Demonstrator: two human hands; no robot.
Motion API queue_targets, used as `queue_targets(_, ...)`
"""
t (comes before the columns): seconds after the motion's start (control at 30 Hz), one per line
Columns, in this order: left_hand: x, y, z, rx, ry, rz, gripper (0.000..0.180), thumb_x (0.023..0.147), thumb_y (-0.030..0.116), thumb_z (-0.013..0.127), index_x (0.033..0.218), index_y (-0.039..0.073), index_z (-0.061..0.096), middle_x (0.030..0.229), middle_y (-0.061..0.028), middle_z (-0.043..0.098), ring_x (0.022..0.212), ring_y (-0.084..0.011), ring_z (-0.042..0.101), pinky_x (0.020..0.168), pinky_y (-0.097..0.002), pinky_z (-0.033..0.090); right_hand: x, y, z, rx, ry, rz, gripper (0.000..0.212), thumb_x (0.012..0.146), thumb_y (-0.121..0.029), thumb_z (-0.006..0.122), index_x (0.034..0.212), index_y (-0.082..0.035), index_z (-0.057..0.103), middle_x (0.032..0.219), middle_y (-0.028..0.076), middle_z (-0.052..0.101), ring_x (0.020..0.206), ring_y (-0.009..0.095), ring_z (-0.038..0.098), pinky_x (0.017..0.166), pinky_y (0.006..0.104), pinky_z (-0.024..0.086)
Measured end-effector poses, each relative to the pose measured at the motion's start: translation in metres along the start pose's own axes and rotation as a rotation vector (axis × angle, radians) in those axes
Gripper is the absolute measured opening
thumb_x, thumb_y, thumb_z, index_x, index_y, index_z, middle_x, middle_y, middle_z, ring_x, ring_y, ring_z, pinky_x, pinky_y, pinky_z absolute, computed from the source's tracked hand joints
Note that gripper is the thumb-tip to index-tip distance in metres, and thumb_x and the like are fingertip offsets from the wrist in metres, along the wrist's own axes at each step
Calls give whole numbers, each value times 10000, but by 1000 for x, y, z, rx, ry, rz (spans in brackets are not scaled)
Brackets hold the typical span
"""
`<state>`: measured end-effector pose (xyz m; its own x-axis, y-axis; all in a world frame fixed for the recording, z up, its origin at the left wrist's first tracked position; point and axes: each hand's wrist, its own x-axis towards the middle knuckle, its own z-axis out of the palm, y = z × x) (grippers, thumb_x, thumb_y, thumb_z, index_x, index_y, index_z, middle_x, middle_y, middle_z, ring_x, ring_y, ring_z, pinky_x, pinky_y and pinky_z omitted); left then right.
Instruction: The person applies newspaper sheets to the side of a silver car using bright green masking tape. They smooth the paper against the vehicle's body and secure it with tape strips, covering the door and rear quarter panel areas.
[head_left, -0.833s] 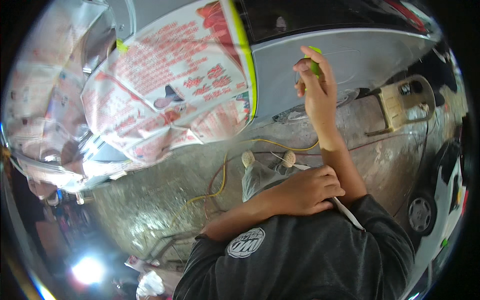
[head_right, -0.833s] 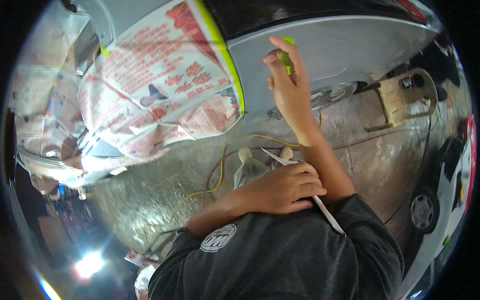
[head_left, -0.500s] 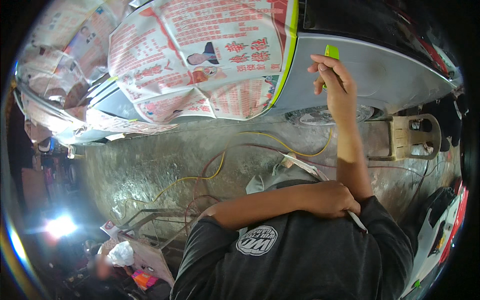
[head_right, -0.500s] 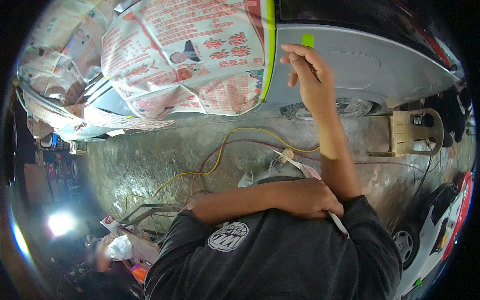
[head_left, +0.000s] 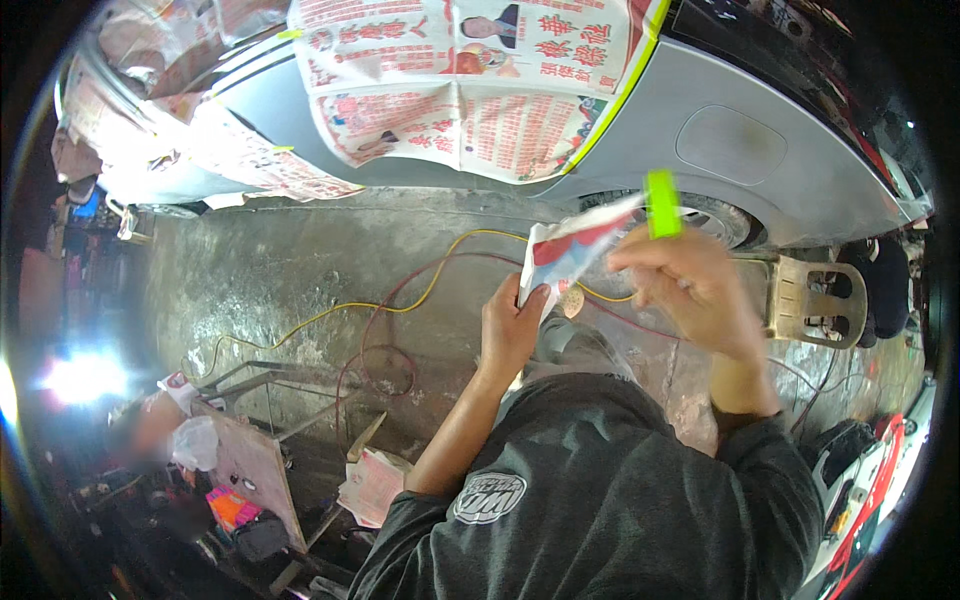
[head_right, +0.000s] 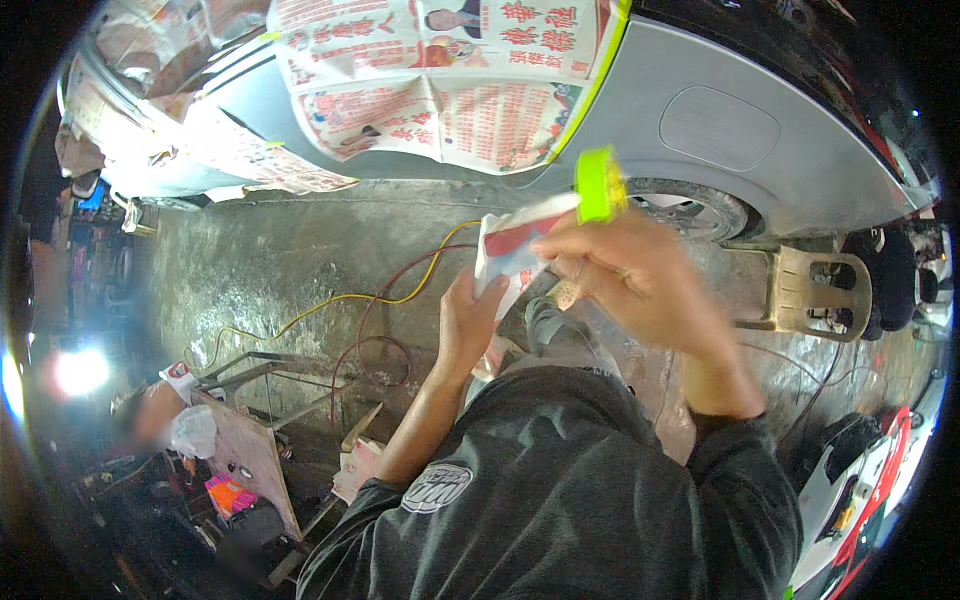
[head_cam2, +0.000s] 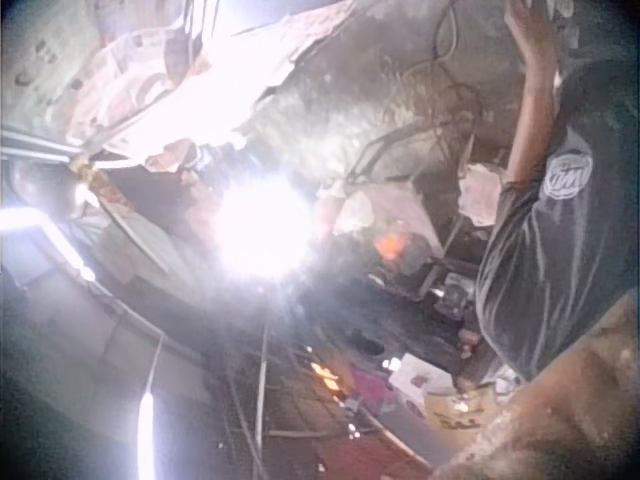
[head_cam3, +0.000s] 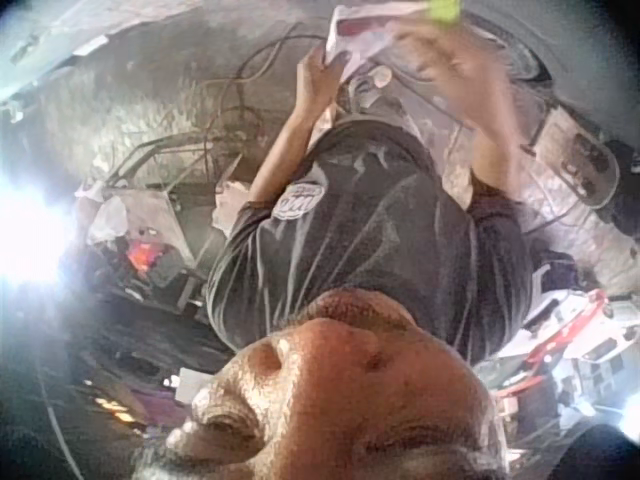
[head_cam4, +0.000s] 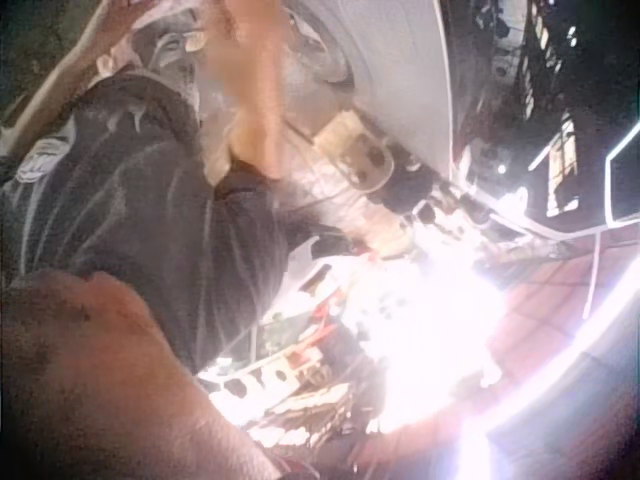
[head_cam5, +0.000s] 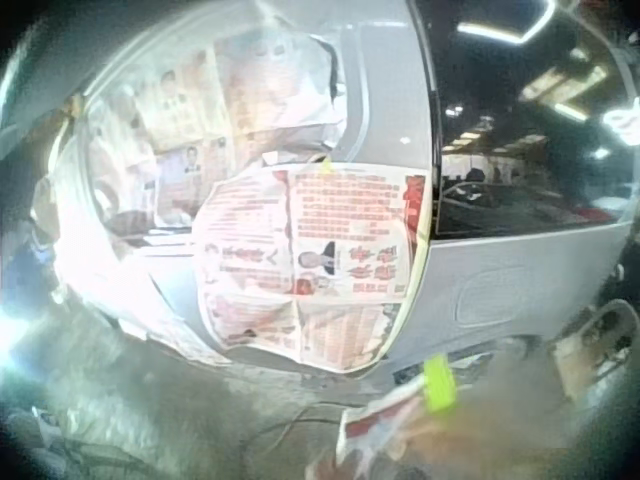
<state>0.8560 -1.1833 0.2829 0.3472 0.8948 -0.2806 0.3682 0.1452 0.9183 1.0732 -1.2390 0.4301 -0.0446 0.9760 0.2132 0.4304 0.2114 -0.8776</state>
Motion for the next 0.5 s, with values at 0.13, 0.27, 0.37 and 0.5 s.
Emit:
queue_targets(0.13, -29, -10, -8, 105, 116, 281, 434, 961, 36, 614, 1389, -7, 553, 1193, -255, 667, 1029, -397, 697, 813, -445, 551, -30, 26, 91, 40, 104, 173, 200, 948, -172, 727, 1107, -55, 698, 1008, 130, 710, 841, 271, 676, 797, 374, 527)
queue_targets(0.27, -55, -2, -8, 402, 191, 628, 645, 927, -6, 607, 1549, 68, 454, 1452, -263, 543, 1166, -419, 651, 909, -472, 575, -48, 35, 135, 107, 265, 180, 274, 928, -227, 761, 1103, -40, 664, 965, 113, 692, 825, 236, 655, 756, 353, 514)
queue_targets(0.37, -68, 8, -6, 498, 209, 708, 644, 922, -15, 617, 1542, 78, 469, 1527, -265, 467, 1211, -444, 616, 913, -488, 572, -57, 25, 134, 165, 282, 282, 289, 948, -236, 751, 1118, -21, 661, 960, 78, 681, 821, 172, 627, 728, 329, 502)
queue_targets(0.5, -77, 18, -9, 484, 169, 732, 719, 883, -62, 628, 1562, 73, 434, 1555, -283, 402, 1259, -450, 564, 1007, -500, 517, -66, 16, 126, 601, 280, 435, 267, 1019, -224, 684, 1167, -2, 676, 992, 25, 676, 872, 94, 606, 747, 295, 511)
